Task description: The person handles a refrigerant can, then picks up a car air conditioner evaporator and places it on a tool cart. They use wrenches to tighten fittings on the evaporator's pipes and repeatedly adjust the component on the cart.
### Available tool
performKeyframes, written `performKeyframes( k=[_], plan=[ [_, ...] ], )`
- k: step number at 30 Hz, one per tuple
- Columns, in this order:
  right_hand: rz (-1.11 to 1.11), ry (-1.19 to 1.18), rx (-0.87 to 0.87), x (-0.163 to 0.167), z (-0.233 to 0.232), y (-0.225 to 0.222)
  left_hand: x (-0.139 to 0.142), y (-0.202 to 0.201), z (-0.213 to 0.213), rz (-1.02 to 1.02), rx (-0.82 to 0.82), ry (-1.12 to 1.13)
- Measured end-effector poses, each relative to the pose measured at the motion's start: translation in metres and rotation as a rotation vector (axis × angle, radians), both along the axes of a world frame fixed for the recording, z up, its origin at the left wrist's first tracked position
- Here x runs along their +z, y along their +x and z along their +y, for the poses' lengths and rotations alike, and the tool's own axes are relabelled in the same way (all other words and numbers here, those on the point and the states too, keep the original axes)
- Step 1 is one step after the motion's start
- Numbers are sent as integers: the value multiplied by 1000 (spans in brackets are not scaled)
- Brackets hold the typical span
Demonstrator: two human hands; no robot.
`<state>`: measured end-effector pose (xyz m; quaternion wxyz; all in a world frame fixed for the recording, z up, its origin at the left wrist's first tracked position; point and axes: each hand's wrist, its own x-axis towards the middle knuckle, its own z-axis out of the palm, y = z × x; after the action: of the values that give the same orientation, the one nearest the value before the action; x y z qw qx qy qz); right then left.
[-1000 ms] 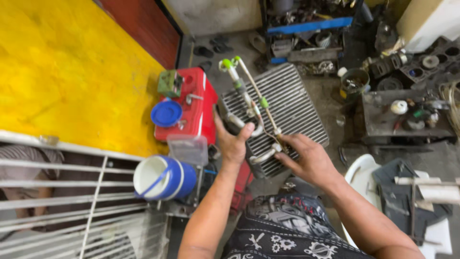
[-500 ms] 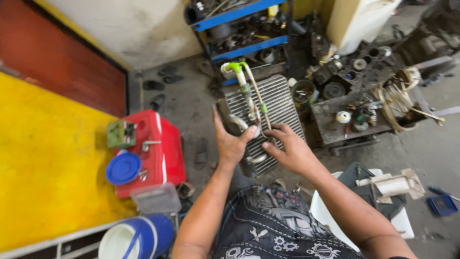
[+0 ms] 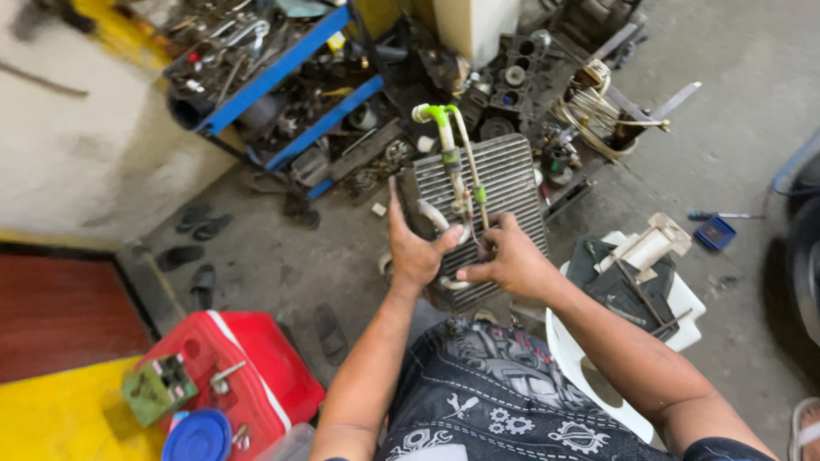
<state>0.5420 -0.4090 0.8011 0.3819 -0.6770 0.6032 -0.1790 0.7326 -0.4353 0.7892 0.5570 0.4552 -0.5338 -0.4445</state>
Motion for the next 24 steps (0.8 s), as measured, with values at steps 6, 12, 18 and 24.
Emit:
performKeyframes(
  k=[6, 12, 18, 24],
  plan=[
    [-116, 103, -37, 2, -48, 30, -15, 39, -65, 32, -98, -58],
    [-593, -29, -217, 7, -117, 68, -20, 130, -168, 120, -59, -34],
    [-373, -322, -53, 18, -173, 155, -39, 204, -247, 309, 14, 68],
    [91, -482, 44, 25, -245, 205, -53, 221, -294, 243, 143, 59]
  ],
)
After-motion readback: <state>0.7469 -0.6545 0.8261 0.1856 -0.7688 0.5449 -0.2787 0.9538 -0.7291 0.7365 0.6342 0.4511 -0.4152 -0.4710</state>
